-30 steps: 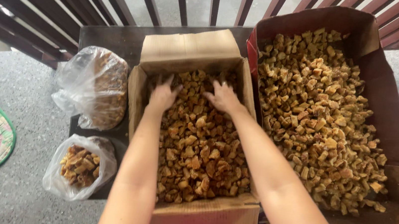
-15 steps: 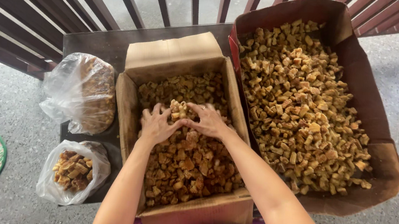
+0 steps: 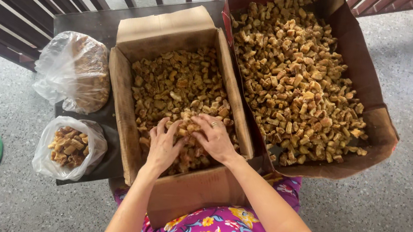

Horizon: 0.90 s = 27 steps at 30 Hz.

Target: The person repeatedly scoops dried fruit pieces from a cardboard box with both hands, sifts them, and transfers portions into a second adjacent box. The process continues throughout the clip with no visible change in the overall volume of fruit in either box.

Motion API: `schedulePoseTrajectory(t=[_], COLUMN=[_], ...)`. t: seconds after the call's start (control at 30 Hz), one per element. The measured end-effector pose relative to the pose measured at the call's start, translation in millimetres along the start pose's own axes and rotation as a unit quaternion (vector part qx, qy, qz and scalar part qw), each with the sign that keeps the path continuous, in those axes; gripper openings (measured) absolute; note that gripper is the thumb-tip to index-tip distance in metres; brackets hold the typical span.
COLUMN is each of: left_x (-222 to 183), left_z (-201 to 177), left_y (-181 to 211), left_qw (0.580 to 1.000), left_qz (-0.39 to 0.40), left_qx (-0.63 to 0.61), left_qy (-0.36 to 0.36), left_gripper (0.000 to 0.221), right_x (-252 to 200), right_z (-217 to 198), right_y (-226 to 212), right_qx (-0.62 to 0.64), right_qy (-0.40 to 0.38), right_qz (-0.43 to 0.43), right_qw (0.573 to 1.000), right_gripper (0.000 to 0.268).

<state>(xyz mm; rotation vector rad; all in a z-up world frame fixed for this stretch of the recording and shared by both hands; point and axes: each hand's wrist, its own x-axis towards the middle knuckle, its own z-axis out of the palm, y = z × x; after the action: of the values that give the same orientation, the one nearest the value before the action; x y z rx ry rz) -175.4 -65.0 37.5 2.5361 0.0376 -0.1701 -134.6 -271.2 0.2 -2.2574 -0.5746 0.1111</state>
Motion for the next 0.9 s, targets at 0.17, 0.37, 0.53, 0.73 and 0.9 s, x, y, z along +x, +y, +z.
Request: schedulePoseTrajectory(t=[0.17,0.37,0.53,0.73,0.9], left_x=[-9,9,12,13,18], left_z=[-9,-6,-1,-18,-23], left_y=[18,28,34,51,67], left_qw=[0.973,0.88,0.904,0.906,0.909], left_qz=[-0.008,-0.158,-0.104,-0.152,-0.104], left_qx=[-0.218,-0.441,-0.412,-0.394,-0.394], left_qy=[0.076,-0.081,-0.053,-0.039,-0.089], left_gripper=[0.052,0.057,0.056,0.06,0.052], right_x=[-6,-4,-7,-2,-1], right_z=[-5,-20,-25,-27,-23], right_y=[4,-5,-12,-11,-11], right_qx=[0.315,0.823,0.873,0.859,0.831], right_qy=[0.111,0.03,0.026,0.02,0.006], right_qz=[0.159,0.257,0.231,0.224,0.266], right_qw=[0.929,0.506,0.428,0.46,0.488], right_gripper=[0.05,0.063,0.073,0.075,0.078])
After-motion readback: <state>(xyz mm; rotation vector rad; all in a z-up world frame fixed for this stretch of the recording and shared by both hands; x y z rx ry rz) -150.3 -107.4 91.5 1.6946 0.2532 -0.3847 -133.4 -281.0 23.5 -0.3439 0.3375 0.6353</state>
